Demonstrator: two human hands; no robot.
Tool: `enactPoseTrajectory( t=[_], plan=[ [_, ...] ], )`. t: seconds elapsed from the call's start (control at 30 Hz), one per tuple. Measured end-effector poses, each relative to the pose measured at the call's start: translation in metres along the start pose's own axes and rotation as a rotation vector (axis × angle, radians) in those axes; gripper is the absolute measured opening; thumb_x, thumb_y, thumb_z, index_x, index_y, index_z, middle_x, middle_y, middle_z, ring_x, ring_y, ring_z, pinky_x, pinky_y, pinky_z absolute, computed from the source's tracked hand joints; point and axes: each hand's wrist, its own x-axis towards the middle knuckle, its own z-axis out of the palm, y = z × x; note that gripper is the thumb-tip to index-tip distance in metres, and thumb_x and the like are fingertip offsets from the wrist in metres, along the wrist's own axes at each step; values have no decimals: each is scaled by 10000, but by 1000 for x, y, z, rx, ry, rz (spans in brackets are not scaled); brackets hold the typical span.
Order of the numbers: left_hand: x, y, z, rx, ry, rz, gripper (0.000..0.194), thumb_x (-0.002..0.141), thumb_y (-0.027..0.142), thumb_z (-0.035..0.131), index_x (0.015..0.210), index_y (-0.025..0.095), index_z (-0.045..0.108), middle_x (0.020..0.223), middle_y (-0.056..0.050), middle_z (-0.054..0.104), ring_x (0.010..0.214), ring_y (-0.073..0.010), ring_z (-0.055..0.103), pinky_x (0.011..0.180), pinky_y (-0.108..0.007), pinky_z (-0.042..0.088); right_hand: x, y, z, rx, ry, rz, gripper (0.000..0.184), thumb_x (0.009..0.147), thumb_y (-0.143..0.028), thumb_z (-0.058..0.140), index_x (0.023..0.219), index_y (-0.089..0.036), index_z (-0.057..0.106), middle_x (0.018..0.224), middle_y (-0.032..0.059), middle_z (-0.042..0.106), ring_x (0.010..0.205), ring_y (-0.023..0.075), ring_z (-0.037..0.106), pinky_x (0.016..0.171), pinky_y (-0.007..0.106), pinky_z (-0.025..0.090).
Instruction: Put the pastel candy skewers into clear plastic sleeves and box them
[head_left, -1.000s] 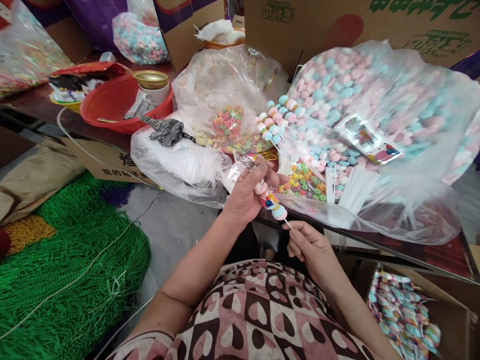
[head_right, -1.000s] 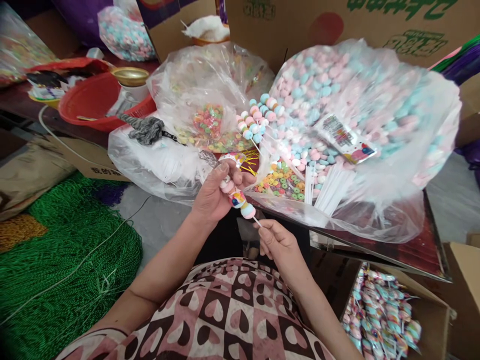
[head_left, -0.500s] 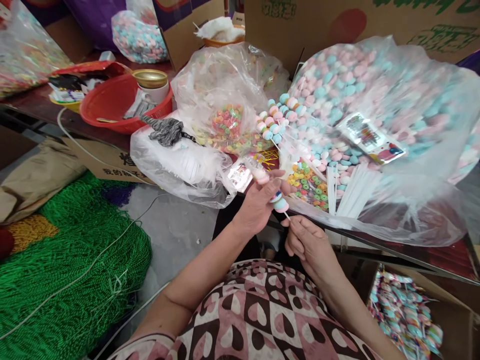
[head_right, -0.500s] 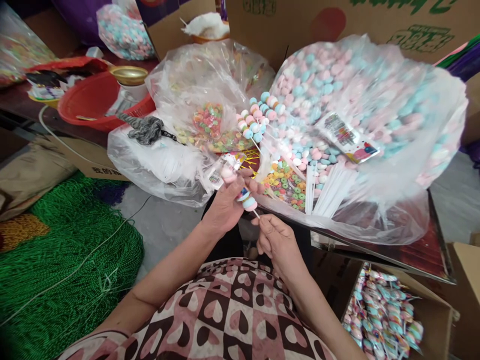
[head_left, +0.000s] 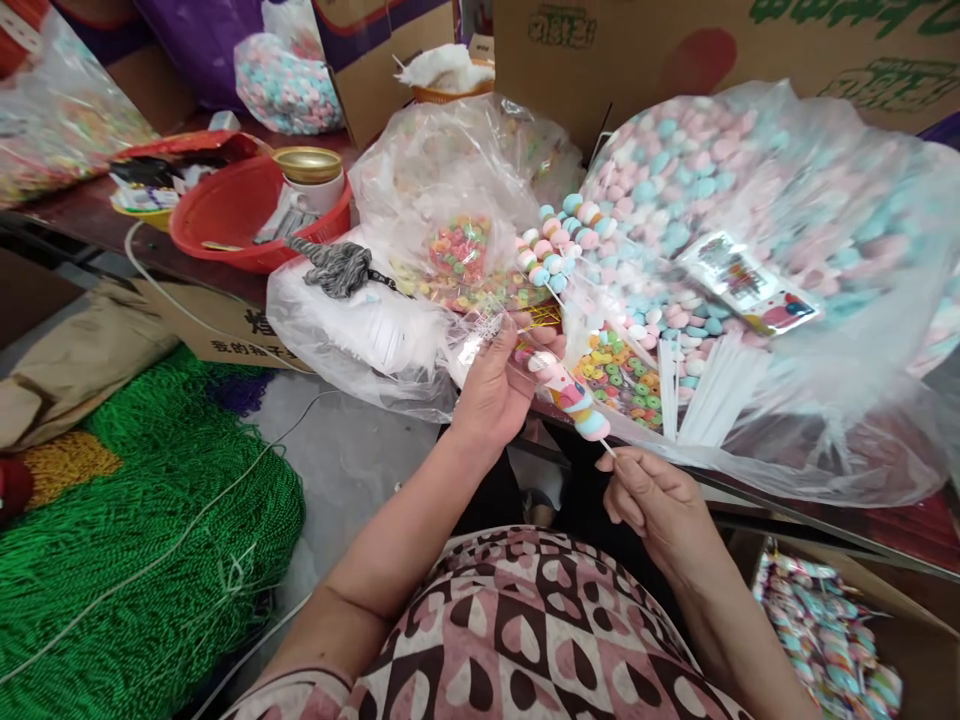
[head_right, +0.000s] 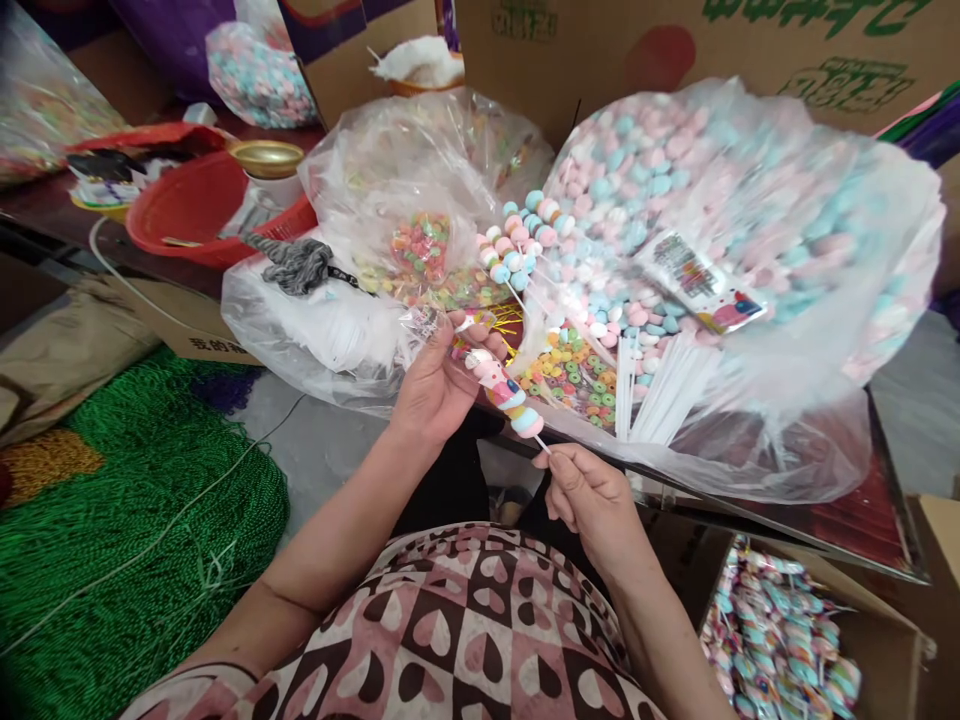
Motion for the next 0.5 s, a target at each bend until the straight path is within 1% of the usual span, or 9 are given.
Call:
enactPoseTrajectory(
  t=[0.07,0.13,0.27,0.33,0.43,0.5],
  plan=[
    [-2,-2,1,24,-10,7,114,868,304,660,872,190,671,730,-13,710,866,-198,717,793,-315,539,1,0,0,-8,-37,15,312,860,-486,663,845,-175,675,405,-109,307,359,47,269,433,211,343],
    [-3,-1,2,55,7,3,140,854,324,674,894,190,678,758,-24,726,888,-211,721,826,-335,537,1,0,-2,-1,-55,26,320,854,-495,666,836,-175,672,398,-114,294,351,44,257,429,213,346],
    [-6,6,2,138,34,-71,288,865,424,626,997,176,689,832,-70,753,942,-254,721,886,-397,532,0,1,-7,7,-7,15,316,843,-491,679,827,-176,669,407,-115,289,358,42,248,430,214,352],
    [-6,8,2,177,45,-52,258,859,394,627,951,163,695,831,-78,755,956,-256,717,897,-396,531,-1,2,-9,-3,11,2,320,841,-493,679,829,-173,675,408,-113,293,360,43,252,432,216,352],
    [-6,7,0,218,69,20,137,811,288,690,830,152,691,797,-61,750,906,-225,720,864,-350,538,-1,3,-8,-38,19,-5,337,842,-507,669,840,-170,685,403,-105,310,364,51,280,439,222,352],
    [-5,5,0,229,80,49,129,779,265,731,781,145,684,761,-48,739,858,-205,720,825,-319,538,0,3,-7,-81,33,-7,340,833,-507,680,874,-170,692,417,-79,390,387,63,339,424,211,311]
  ],
)
